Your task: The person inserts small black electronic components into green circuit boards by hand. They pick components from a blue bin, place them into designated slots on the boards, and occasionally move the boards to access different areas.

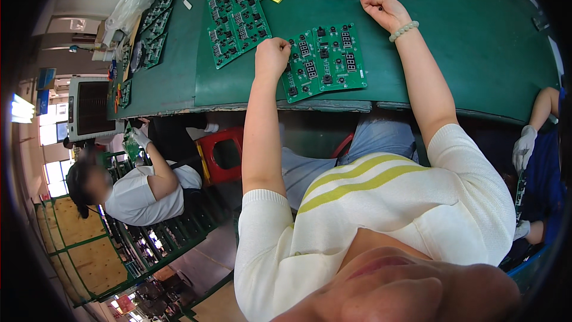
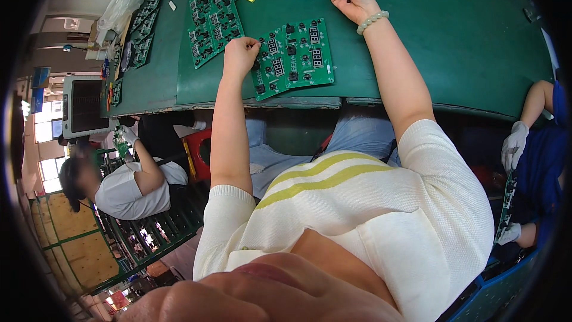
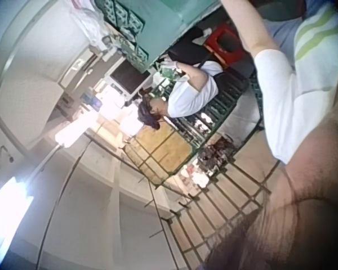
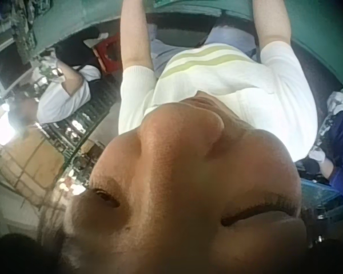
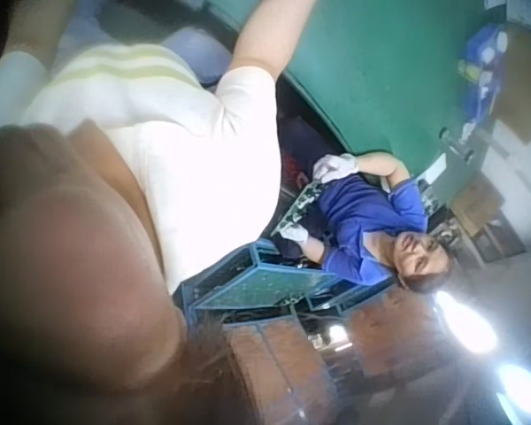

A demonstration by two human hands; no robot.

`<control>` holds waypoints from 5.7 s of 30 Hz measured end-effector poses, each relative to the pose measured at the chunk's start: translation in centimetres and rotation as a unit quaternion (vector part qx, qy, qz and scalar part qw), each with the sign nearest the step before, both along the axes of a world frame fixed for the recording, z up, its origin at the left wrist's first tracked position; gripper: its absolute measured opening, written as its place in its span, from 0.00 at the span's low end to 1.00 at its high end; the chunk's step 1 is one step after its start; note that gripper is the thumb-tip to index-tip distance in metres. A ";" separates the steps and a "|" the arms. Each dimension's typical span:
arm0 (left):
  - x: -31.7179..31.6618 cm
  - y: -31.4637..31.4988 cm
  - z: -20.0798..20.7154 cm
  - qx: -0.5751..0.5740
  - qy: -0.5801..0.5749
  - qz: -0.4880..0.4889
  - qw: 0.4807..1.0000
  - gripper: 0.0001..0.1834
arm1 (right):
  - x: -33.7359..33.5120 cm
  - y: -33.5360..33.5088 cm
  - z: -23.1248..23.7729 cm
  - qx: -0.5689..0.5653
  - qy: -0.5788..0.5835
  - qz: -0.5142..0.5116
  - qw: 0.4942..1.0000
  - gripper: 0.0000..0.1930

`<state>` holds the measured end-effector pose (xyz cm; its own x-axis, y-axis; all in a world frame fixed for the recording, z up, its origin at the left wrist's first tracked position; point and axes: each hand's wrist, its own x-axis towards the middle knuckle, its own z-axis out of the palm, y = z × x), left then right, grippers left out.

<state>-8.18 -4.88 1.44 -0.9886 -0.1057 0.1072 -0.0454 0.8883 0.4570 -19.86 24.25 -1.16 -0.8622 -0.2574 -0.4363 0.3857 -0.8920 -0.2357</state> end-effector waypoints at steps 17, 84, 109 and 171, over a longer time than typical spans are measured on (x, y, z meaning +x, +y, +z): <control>2.3 -3.4 0.3 0.786 -0.030 0.156 0.597 0.21 | 2.5 -2.0 0.9 0.498 0.339 0.220 0.767 0.12; 4.3 1.7 0.6 -0.036 -0.018 0.066 0.997 0.11 | 6.6 -4.6 2.0 0.841 0.420 0.130 0.315 0.07; 3.7 -0.4 0.4 0.772 -0.011 0.125 0.623 0.21 | 2.9 -2.0 0.4 0.155 0.157 0.178 0.959 0.16; 4.3 1.2 1.6 -0.038 0.029 -0.082 0.996 0.09 | 1.4 -1.0 -1.1 0.046 0.201 0.092 0.974 0.21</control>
<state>-3.90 -3.71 3.08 -0.9838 0.0664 0.1666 0.1271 0.9136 0.3863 -18.42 23.20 -2.23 -0.9114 -0.3986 -0.1024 0.3967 -0.7848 -0.4762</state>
